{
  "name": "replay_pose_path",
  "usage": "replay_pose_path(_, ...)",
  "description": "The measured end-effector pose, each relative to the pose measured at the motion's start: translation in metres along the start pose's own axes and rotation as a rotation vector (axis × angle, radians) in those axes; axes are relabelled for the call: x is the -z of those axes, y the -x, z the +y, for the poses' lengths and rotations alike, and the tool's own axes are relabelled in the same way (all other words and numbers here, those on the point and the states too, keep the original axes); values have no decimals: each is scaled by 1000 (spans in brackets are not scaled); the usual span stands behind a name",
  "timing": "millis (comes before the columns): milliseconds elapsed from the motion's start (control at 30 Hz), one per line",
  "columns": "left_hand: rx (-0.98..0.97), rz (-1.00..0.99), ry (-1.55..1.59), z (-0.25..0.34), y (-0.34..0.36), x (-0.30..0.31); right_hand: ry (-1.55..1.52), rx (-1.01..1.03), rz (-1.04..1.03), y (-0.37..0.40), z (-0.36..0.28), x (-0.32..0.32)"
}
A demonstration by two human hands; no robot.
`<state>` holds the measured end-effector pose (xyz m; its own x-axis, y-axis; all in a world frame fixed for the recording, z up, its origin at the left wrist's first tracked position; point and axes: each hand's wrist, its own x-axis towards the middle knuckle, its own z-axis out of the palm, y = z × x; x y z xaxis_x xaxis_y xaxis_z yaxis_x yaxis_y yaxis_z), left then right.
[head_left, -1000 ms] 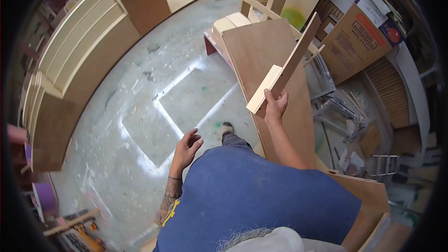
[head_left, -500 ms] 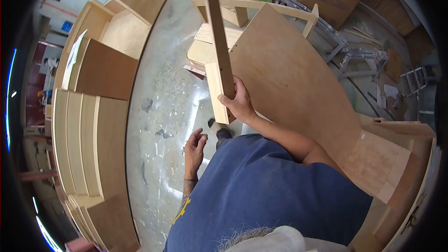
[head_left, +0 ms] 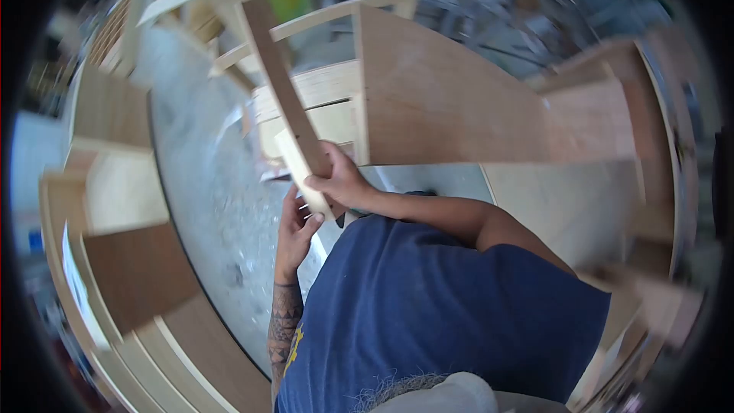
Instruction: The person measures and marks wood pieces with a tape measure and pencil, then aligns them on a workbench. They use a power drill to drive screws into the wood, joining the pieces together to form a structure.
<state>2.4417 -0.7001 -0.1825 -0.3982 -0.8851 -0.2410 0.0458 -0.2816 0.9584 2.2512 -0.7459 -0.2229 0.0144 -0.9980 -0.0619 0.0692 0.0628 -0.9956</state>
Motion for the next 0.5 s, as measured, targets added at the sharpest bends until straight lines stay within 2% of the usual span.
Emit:
replay_pose_path(133, 45, -140, 52, -4, -25, 10, 153, -67, 124, 14, -20, -3)
replay_pose_path(200, 64, -208, 66, 1, -28, 5, 235, -26, 176, 21, -20, -3)
replay_pose_path(367, 50, -278, -17, 2, -31, -24, 307, -2, 288, 45, -20, 8)
replay_pose_path(433, 32, -284, -68, -17, -39, -33, 305, -42, 311, 59, -21, 17)
replay_pose_path(467, 9, -269, -108, -25, -39, -32, 282, 17, 320, 64, -21, 21)
replay_pose_path(500, 41, -287, -16, -26, -37, -37, 254, 79, 320, 69, -19, 26)
